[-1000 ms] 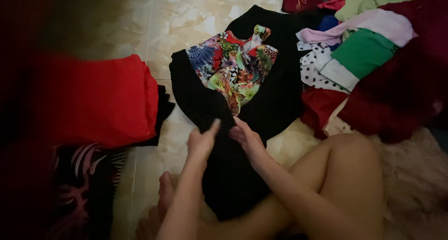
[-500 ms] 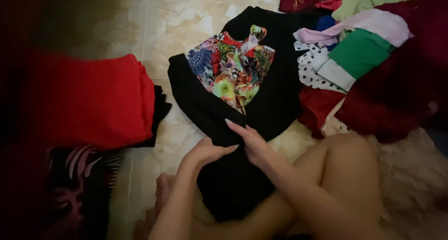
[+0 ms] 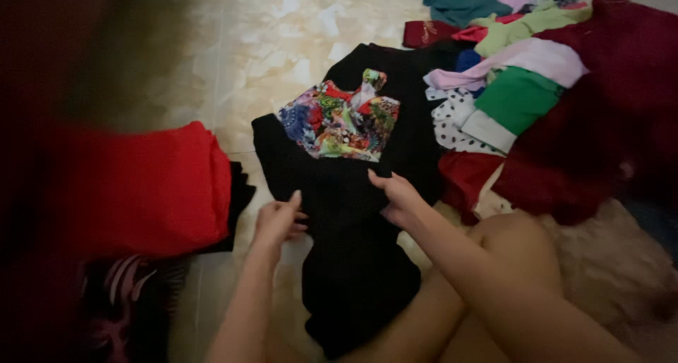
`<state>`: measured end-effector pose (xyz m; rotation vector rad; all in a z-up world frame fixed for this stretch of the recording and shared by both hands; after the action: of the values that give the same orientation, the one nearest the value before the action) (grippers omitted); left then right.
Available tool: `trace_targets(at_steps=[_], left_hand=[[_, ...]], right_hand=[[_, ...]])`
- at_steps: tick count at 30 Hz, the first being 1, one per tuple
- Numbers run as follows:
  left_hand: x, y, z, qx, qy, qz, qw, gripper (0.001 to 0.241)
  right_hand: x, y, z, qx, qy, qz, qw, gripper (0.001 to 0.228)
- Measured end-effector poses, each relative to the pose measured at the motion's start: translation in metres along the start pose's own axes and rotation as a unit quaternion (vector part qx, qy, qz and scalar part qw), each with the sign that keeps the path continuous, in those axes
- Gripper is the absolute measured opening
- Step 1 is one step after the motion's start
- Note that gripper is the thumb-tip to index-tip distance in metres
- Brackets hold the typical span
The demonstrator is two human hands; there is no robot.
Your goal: The person folds a red garment and a black garment by hand on the floor near a pile of other clothes.
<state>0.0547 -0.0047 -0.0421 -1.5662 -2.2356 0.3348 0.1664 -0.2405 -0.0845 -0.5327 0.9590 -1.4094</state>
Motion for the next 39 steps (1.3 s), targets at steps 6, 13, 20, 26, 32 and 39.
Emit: trace_targets(at_steps=[6, 13, 20, 26, 32, 39], left_hand=[[0.012, 0.006, -0.005, -0.020, 0.002, -0.060, 0.998, 0.050], [0.014, 0.046, 0.000, -0.046, 0.164, -0.048, 0.984, 0.046], [0.009, 0.105, -0.006, -0.110, 0.243, -0.043, 0.963, 0.049], [-0.018, 0.097, -0.061, -0.125, 0.246, -0.056, 0.960, 0.085], [-0.035, 0.133, -0.068, -0.126, 0.249, -0.022, 0.960, 0.092], [-0.048, 0.179, -0.078, -0.173, 0.265, 0.004, 0.949, 0.074]], right_hand=[[0.018, -0.012, 0.007, 0.027, 0.038, -0.019, 0.999, 0.058], [0.091, -0.035, 0.029, 0.023, 0.049, -0.102, 0.993, 0.072], [0.139, 0.034, 0.012, 0.025, 0.073, -0.162, 0.984, 0.082], [0.096, -0.032, 0.031, 0.005, 0.058, -0.134, 0.989, 0.090], [0.109, -0.016, 0.027, 0.009, -0.001, -0.144, 0.990, 0.096], [0.075, -0.063, 0.048, 0.020, 0.035, -0.125, 0.991, 0.086]])
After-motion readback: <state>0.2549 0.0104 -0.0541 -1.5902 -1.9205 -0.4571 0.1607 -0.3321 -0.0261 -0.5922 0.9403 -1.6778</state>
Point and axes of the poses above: each hand's wrist, its own y-axis towards the middle knuckle, its own x-axis out of the back of the hand, z = x × y, the point moved 4 cm from there along y, towards the middle knuckle, and after that the axes turned 14 degrees about -x, right-handed, at the moved point
